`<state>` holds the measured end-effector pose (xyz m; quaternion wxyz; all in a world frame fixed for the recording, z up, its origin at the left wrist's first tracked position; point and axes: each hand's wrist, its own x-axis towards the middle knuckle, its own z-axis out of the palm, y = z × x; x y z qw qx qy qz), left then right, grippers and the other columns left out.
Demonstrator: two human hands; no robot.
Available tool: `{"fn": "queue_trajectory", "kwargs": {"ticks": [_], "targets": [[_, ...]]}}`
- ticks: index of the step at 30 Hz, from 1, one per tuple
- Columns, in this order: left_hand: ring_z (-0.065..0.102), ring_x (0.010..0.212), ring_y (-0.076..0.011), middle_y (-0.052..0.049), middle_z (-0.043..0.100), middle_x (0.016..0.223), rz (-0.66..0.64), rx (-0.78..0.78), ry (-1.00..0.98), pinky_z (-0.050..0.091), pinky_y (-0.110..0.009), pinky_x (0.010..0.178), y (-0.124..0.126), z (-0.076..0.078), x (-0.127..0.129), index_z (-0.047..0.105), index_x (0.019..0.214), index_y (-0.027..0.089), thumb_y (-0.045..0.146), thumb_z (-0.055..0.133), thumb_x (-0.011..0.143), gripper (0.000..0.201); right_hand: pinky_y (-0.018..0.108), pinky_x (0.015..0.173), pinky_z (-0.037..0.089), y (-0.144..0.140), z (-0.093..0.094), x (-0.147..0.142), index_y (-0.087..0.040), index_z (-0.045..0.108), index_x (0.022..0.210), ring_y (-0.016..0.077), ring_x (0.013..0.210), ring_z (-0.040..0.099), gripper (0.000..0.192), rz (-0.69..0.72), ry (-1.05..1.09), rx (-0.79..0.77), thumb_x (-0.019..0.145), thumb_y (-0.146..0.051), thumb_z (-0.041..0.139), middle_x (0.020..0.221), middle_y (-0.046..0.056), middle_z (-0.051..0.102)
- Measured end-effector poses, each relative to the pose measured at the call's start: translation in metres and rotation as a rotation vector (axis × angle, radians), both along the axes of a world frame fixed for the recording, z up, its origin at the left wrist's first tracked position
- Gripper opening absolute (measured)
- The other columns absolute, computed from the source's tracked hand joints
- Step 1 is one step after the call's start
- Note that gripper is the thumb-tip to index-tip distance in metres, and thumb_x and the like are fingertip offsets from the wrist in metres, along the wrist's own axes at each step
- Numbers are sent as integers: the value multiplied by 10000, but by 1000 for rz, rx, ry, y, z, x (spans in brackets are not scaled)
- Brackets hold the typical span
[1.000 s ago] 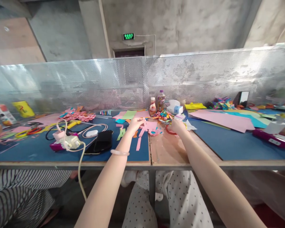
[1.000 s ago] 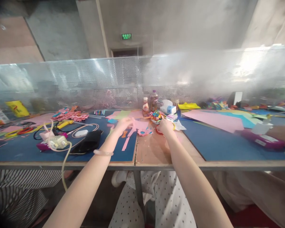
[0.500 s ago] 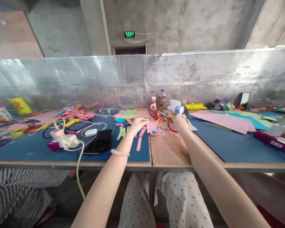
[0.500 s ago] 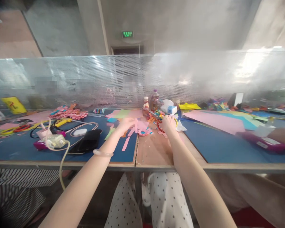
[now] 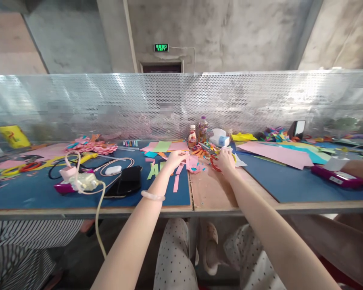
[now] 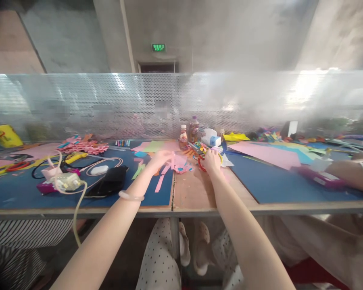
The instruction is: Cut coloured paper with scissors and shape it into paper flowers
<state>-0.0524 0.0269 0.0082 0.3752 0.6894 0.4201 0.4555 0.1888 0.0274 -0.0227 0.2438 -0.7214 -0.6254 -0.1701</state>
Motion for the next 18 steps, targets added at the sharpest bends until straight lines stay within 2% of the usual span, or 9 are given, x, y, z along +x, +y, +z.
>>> {"fn": "queue_trajectory", "kwargs": {"ticks": [5,8,13,18], "targets": [[617,719,-161,-79,678,849,3,-6,1,452,-224,549,-1,0,0,665,867,135,353,628,688,285,324,837,354,-2,1,0,-73,514,1018,288,1037,463,406,-11,32,41,757,-378,577,1037,178,572],[610,713,-161,-77,672,857,8,-6,11,439,-215,520,-2,0,0,661,882,137,406,623,688,334,306,849,345,-4,3,-3,-112,515,1006,266,1060,464,384,-16,65,85,798,-435,514,1055,149,570],[590,676,-148,-61,665,804,-9,2,29,414,-202,494,-4,1,2,662,836,136,442,618,681,346,292,691,383,-3,3,-5,-147,501,999,230,866,576,455,-77,167,104,830,-553,389,959,110,594],[588,673,-147,-60,665,810,-27,-11,27,415,-207,500,-8,5,3,659,825,134,436,615,679,338,285,667,381,-2,3,-4,-157,462,1054,224,861,593,475,-99,210,121,810,-562,421,1001,105,579]]}}
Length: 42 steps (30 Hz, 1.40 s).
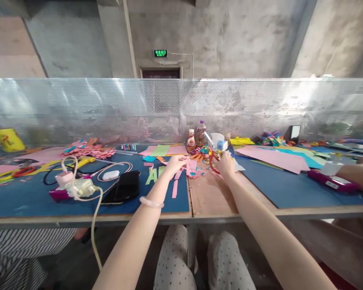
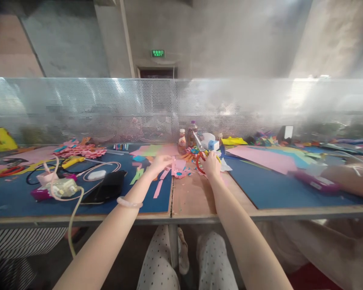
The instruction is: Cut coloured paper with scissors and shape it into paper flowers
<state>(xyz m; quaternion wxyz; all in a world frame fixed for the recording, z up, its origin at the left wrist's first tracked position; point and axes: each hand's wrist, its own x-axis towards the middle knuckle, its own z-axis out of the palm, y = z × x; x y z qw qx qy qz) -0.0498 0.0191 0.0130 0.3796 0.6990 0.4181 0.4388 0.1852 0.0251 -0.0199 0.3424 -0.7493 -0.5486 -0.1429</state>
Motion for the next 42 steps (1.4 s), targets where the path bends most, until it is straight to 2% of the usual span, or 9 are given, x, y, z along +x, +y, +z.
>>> {"fn": "queue_trajectory", "kwargs": {"ticks": [6,11,24,29,33,38,42], "targets": [[569,665,-125,-46,658,805,-3,4,-2,414,-205,539,-2,2,2,662,792,133,411,629,670,305,285,647,383,-1,1,-2,-175,494,986,224,842,603,405,31,-21,-14,801,-535,462,948,84,601],[558,623,-121,-40,648,777,-5,-1,1,406,-205,508,-2,1,2,659,808,134,415,630,668,315,282,653,387,-2,1,-2,-185,507,979,212,855,601,349,46,-65,-29,809,-488,482,1020,85,587],[575,643,-131,-54,650,778,-9,13,7,434,-217,524,2,-4,1,662,826,129,411,619,683,319,284,623,397,-2,-4,-5,-174,476,1056,212,859,594,366,2,-158,-79,866,-479,408,1101,111,533],[590,649,-142,-65,661,783,1,5,22,437,-214,507,1,-4,0,655,831,130,398,605,696,305,273,623,405,-2,-4,-11,-167,493,1031,219,907,581,324,32,-236,-104,867,-441,439,1063,108,541],[589,660,-142,-58,664,781,-11,14,35,433,-208,509,-2,-3,0,655,804,139,419,590,710,303,279,627,422,-3,-3,-15,-136,510,1024,217,865,594,346,52,-295,-119,865,-438,453,1036,122,550],[587,673,-148,-70,659,810,-12,10,38,439,-218,522,-3,-2,1,656,809,130,428,602,698,322,301,658,460,-1,-3,-17,-72,537,1012,216,849,597,334,47,-356,-144,867,-368,486,987,134,569],[586,685,-149,-69,659,830,-17,7,35,432,-217,527,-3,-2,0,659,835,136,421,612,690,324,342,735,490,2,-3,-17,-113,539,1077,172,879,582,303,67,-396,-169,878,-337,494,1037,84,577]]}}
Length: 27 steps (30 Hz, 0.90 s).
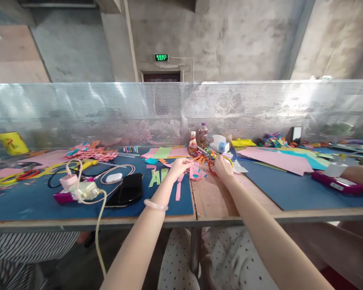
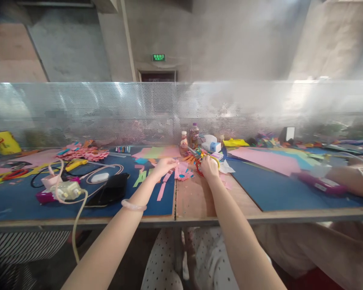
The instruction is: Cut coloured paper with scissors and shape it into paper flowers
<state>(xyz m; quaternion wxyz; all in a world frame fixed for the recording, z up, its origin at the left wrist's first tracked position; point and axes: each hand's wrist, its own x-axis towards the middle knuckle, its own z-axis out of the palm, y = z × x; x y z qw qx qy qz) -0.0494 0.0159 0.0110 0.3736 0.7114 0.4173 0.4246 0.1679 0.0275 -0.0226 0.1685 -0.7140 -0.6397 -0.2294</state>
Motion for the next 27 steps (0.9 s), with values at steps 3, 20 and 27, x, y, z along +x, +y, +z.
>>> {"fn": "queue_trajectory", "kwargs": {"ticks": [3,20,27], "targets": [[581,667,-142,-62,659,809,0,2,-4,411,-208,511,0,0,-1,659,830,138,405,609,693,304,367,777,487,4,0,-2,-132,540,1100,178,930,571,302,44,-19,-6,870,-326,513,1090,78,566],[601,726,-146,-77,667,865,-27,-73,-90,463,-227,573,-3,6,3,662,905,129,356,645,684,317,323,747,402,0,4,-11,-123,479,1027,273,988,529,340,66,353,168,832,-402,477,1048,155,545],[607,807,-146,-91,651,953,-234,-161,-307,479,-308,771,-10,12,6,661,879,128,272,673,679,246,315,741,424,-8,16,-47,-131,461,995,233,885,571,334,221,695,227,830,-420,425,955,130,603]]}}
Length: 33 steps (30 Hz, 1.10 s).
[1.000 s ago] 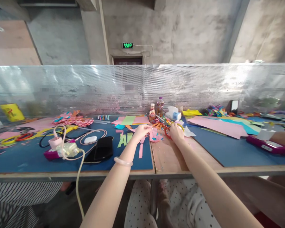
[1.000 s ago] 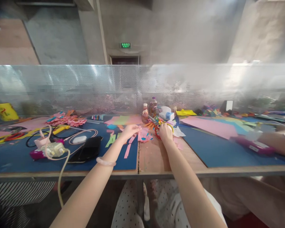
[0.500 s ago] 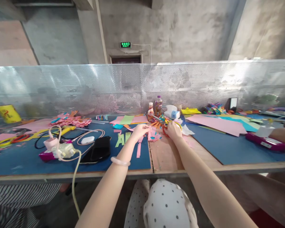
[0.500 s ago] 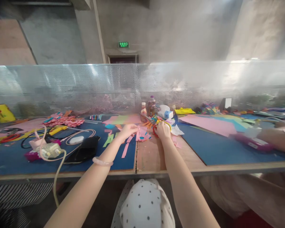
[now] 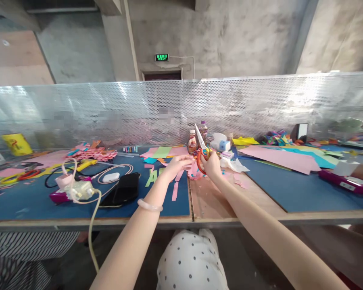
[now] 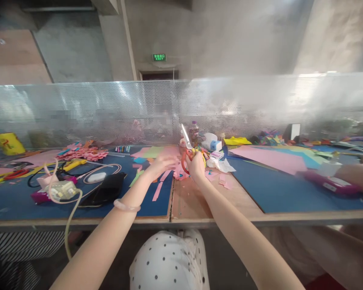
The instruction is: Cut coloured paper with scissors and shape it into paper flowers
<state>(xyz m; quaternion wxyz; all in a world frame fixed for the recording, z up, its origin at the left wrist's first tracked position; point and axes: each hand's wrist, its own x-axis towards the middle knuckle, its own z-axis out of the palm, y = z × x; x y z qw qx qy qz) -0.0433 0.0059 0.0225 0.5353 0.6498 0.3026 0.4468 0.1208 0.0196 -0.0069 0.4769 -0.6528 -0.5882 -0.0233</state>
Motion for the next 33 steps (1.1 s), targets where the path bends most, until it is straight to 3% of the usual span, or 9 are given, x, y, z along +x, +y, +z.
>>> {"fn": "queue_trajectory", "kwargs": {"ticks": [3,7,14,16,19,24,28,31,33], "targets": [[605,752,-135,-67,653,865,-90,-17,-14,468,-312,776,-9,5,3,659,848,128,265,670,684,213,294,700,442,-7,4,-17,-135,444,989,204,829,582,308,112,109,20,844,-401,383,929,119,613],[579,677,-114,-32,617,770,-88,-44,-61,468,-271,696,-17,13,5,644,808,136,266,664,690,177,254,609,454,-15,8,-25,-177,442,905,161,699,589,267,267,196,14,862,-410,318,796,50,616],[575,702,-135,-40,589,774,-13,-102,-34,477,-271,648,-51,20,21,616,819,153,283,644,711,171,310,590,464,-42,13,-4,-192,344,903,206,693,585,175,419,181,-21,797,-318,402,788,82,601],[576,719,-145,-48,593,774,54,-99,-52,477,-271,652,-69,19,25,616,815,155,310,646,711,189,349,692,467,-57,16,5,-200,342,915,236,820,588,229,465,142,-17,774,-343,452,884,105,607],[580,722,-149,-51,607,777,39,-114,-109,477,-267,658,-93,18,30,626,773,163,336,653,707,187,413,831,417,-76,18,19,-194,368,966,290,1011,522,392,448,78,22,698,-413,552,1075,158,559],[600,815,-176,-58,649,859,28,-113,-130,488,-295,728,-106,21,35,676,786,192,315,672,693,154,374,706,461,-88,22,28,-189,457,953,248,806,572,436,266,135,-4,612,-395,632,922,96,602],[615,833,-204,-66,659,859,-27,-122,-220,503,-330,722,-105,26,42,681,858,177,318,657,709,207,334,595,480,-89,22,26,-184,495,903,211,693,581,397,312,346,10,624,-434,627,818,50,612],[627,828,-233,-74,668,883,46,-115,-207,509,-328,657,-103,23,48,664,947,185,343,642,717,280,301,490,462,-90,17,26,-188,517,842,189,580,564,318,331,433,-50,638,-416,601,692,23,603],[617,877,-245,-67,670,905,177,-49,-163,504,-307,658,-101,18,50,668,939,195,361,646,708,285,288,456,448,-89,13,29,-189,527,790,182,540,553,255,306,432,-52,642,-391,577,636,13,591]]}}
